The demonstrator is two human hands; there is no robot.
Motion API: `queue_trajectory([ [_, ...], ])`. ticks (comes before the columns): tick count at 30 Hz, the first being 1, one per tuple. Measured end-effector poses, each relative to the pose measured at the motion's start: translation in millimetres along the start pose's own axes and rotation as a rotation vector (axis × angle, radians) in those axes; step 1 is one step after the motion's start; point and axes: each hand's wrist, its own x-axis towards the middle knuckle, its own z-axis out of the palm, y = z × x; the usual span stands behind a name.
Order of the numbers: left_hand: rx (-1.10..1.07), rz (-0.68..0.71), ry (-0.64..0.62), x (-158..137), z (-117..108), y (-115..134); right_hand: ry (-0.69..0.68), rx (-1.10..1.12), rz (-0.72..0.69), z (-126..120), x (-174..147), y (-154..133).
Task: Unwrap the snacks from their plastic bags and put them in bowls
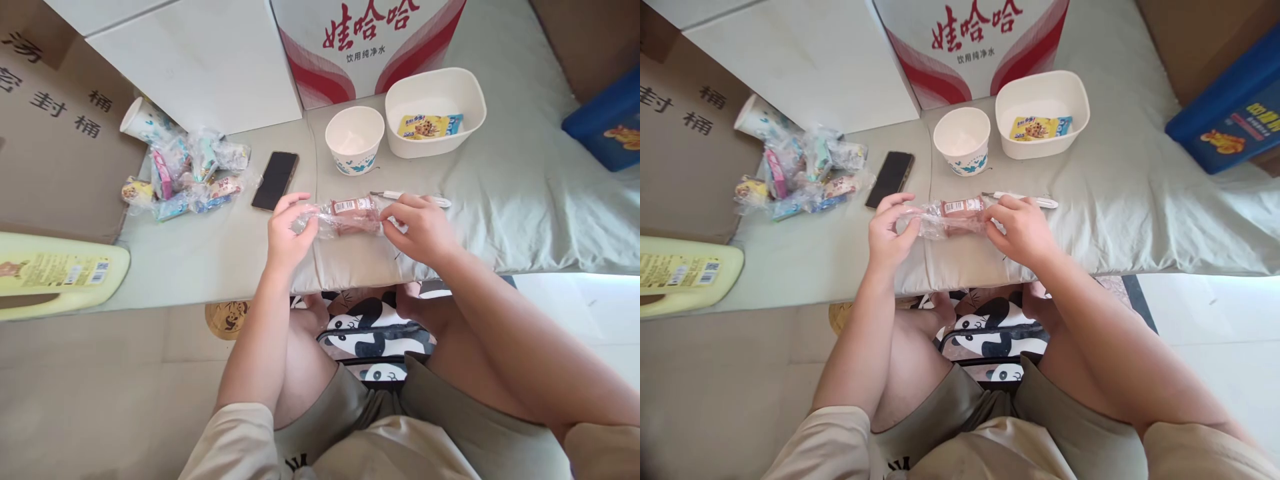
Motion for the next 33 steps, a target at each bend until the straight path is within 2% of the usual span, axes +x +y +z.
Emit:
queue_trajectory([
  [3, -0.063, 0.076, 0.036, -9.9, -13.0, 5.2, -0.076, 0.047, 0.028, -7.7, -9.3, -8.4],
  [5, -0.136, 0.067, 0.020, -16.6, -21.7, 6.5, -0.172, -0.016, 0.072, -10.0, -12.8, -13.3],
  [7, -0.251, -0.046, -0.071, -22.0, -28.2, 5.6, -0.287, -0.118, 0.090, -9.1, -13.8, -16.9],
  [9, -0.330, -0.242, -0.187, -24.4, -30.6, 1.6, -0.370, -0.204, 0.091, -5.6, -13.2, -19.4],
  [10, -0.314, -0.326, -0.189, -24.1, -29.9, -1.6, -0.383, -0.231, 0.090, -3.2, -12.7, -20.5],
  [12, -0.171, -0.391, -0.067, -20.4, -25.2, -10.1, -0.331, -0.257, 0.102, 2.3, -11.5, -22.3],
  [14, 0.007, -0.366, 0.078, -14.2, -17.6, -19.2, -0.220, -0.243, 0.121, 7.8, -10.0, -23.6],
  [15, 0.068, -0.358, 0.080, -11.1, -13.5, -22.8, -0.162, -0.224, 0.122, 10.5, -8.9, -23.9],
  [17, 0.114, -0.358, -0.055, -6.4, -5.3, -25.1, -0.070, -0.183, 0.074, 15.9, -5.8, -23.3],
  [19, 0.033, -0.345, -0.241, -4.5, 2.0, -19.3, -0.034, -0.148, -0.028, 21.4, -1.3, -21.2],
  [20, -0.068, -0.347, -0.309, -4.4, 5.2, -13.6, -0.031, -0.131, -0.070, 24.1, 1.3, -19.7],
  [22, -0.354, -0.421, -0.365, -4.0, 10.2, 0.5, -0.044, -0.081, -0.100, 28.4, 6.8, -16.3],
  [24, -0.615, -0.561, -0.342, -1.9, 13.4, 13.3, -0.067, 0.012, -0.079, 30.5, 11.7, -12.8],
  [26, -0.746, -0.672, -0.266, 2.6, 14.8, 20.1, -0.097, 0.147, -0.048, 29.8, 15.2, -9.2],
  [30, -0.747, -0.749, -0.004, 14.0, 13.3, 12.3, -0.132, 0.429, -0.007, 20.8, 15.0, -3.9],
  [33, -0.712, -0.786, 0.124, 18.3, 11.6, 1.9, -0.060, 0.483, 0.111, 10.8, 11.4, -2.2],
])
